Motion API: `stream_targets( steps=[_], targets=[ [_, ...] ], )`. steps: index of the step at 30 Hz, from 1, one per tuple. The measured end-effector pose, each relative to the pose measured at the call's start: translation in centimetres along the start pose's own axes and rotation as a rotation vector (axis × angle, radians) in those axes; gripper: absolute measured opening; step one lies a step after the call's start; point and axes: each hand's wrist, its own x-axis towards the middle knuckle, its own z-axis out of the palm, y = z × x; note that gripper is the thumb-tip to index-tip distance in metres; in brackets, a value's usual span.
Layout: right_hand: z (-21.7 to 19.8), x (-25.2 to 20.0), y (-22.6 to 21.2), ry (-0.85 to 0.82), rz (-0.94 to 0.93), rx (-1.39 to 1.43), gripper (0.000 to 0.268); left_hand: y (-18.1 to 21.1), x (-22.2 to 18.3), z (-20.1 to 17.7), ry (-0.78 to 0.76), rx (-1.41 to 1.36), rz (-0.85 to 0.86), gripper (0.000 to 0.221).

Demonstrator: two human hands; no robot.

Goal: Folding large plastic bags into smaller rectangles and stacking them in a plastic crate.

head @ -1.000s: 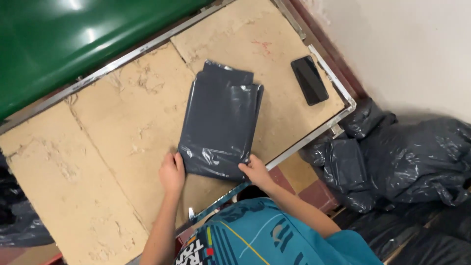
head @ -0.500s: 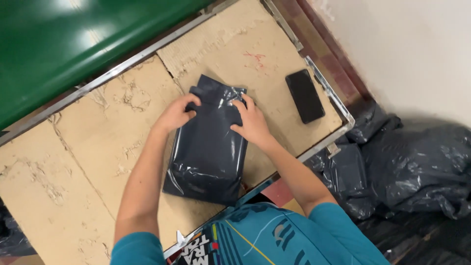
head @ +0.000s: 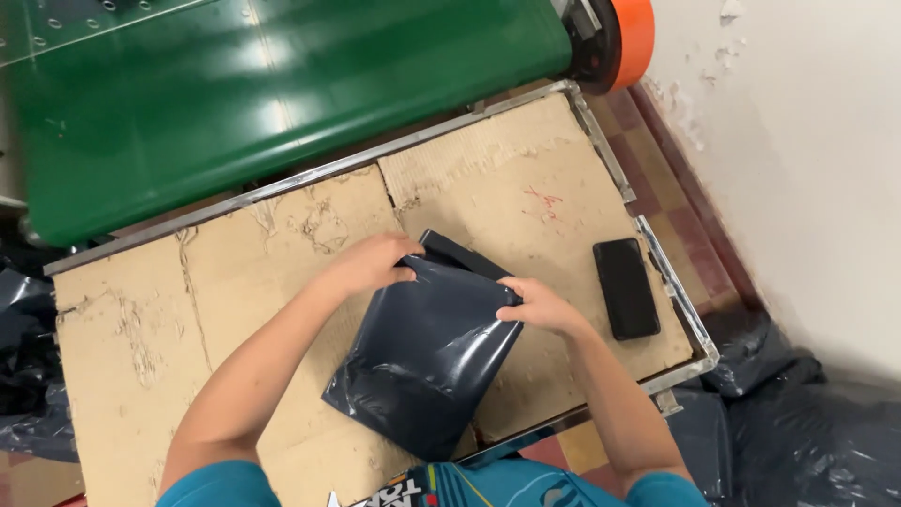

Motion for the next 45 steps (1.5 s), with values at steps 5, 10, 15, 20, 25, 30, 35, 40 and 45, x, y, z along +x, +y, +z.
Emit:
stream_targets(
  steps=[5, 10, 15, 20, 25, 30, 35, 40, 45],
  targets=[
    [-2.4, 5.1, 7.4, 0.013, -0.063, -0.114, 0.040, -6.2, 5.3, 4.8, 0.106, -0.035, 0.052, 0.027],
    [-0.1, 3.9, 8.7, 0.182, 0.126, -0.488, 0.051, -10.0, 8.2, 13.1, 0.176, -0.571, -0.192, 0.038],
    [5.7, 2.5, -0.3, 0.593, 0.022, -1.235, 0.063, -5.5, 8.3, 12.5, 0.416, -0.152, -0.466, 0.041],
    [12.3, 3.1, 0.1, 0.433, -0.450, -1.075, 0.098, -2.5, 8.2, 12.3, 0.468, 0.017, -0.573, 0.040],
    [13.1, 3.0, 1.1, 0.391, -0.339, -1.120, 0.118, 2.7, 0.2, 13.3, 0.600, 0.050, -0.534, 0.057],
    [13.2, 2.9, 0.3, 0.450, -0.321, -1.257, 0.112, 8.0, -11.6, 21.4, 0.730, 0.437, -0.461, 0.081],
    [13.4, 3.2, 0.7, 0.454, -0.318, -1.288, 0.118, 6.2, -13.4, 27.5, 0.609, 0.385, -0.565, 0.113],
    [13.4, 3.3, 1.1, 0.501, -0.345, -1.332, 0.121, 7.7, -12.4, 26.6, 0.565, 0.420, -0.597, 0.115],
    [12.8, 4.1, 0.4, 0.394, -0.239, -1.375, 0.119, 8.3, -9.4, 29.1, 0.564, 0.561, -0.599, 0.163]
  ],
)
